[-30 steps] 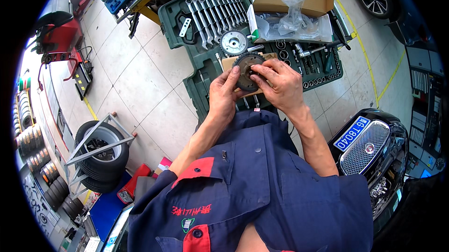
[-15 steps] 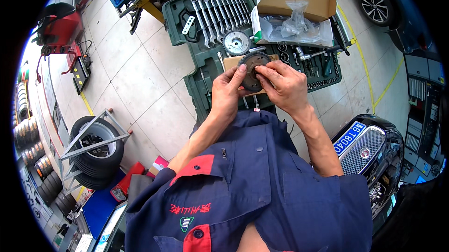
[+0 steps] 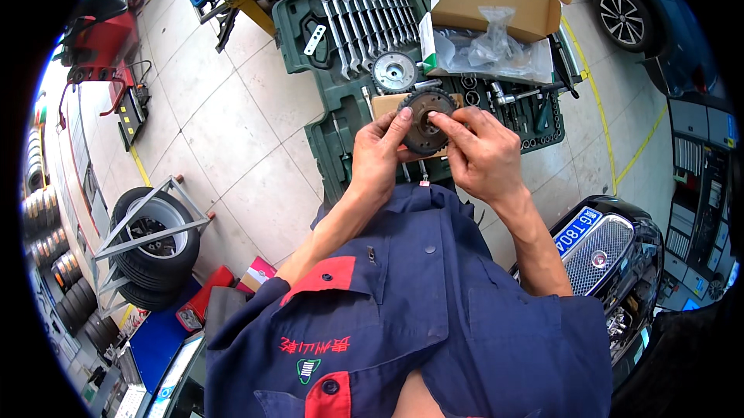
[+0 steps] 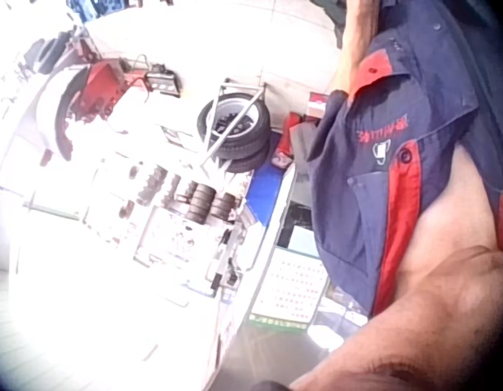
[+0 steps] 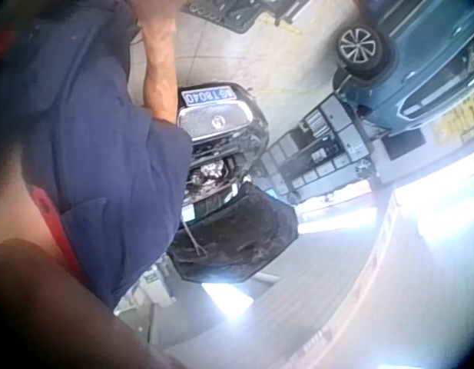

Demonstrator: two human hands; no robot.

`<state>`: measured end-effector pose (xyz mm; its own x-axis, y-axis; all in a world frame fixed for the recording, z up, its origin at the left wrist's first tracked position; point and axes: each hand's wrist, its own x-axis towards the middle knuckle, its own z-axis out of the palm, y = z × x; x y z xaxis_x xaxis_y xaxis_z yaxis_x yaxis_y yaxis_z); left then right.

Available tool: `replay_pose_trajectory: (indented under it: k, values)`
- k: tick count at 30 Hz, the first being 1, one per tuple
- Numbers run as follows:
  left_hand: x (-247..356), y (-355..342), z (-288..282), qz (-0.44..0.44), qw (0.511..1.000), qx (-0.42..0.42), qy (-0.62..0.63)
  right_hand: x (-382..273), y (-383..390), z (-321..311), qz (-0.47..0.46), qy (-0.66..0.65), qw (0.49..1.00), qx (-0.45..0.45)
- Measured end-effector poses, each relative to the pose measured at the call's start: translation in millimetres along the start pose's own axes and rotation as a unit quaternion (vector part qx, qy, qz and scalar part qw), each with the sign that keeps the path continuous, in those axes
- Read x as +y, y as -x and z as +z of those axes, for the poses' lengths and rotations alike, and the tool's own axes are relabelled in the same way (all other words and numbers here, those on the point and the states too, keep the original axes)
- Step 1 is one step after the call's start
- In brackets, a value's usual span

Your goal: The person handles a camshaft gear, aligns it with the engine camshaft, and installs it into the engine bay. They also retrieve and prepare a second gear from a box, spray it with lubricant, and install it into the engine.

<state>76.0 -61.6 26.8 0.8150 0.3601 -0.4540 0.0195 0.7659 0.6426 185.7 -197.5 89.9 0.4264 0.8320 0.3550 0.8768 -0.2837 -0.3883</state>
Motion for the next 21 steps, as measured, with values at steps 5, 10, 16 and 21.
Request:
replay_pose_trajectory:
  k: [5,10,16,21]
  values:
    - [0.2,0.7,1.7,0.001,1.000,-0.004,-0.011,-0.4,1.7,-3.9,0.016,0.018,1.000,-0.007]
    - [-1.1,0.1,2.4,-0.005,0.999,-0.003,-0.033,2.6,-2.3,2.2,0.003,0.056,0.998,-0.001]
    - [1.2,0.8,5.3,0.003,1.000,-0.007,-0.023,-0.5,-4.4,-6.2,0.010,0.074,0.997,-0.014]
    - [3.1,1.5,4.5,-0.002,1.000,-0.013,-0.021,-5.0,-6.8,-7.7,-0.024,0.042,0.999,-0.017]
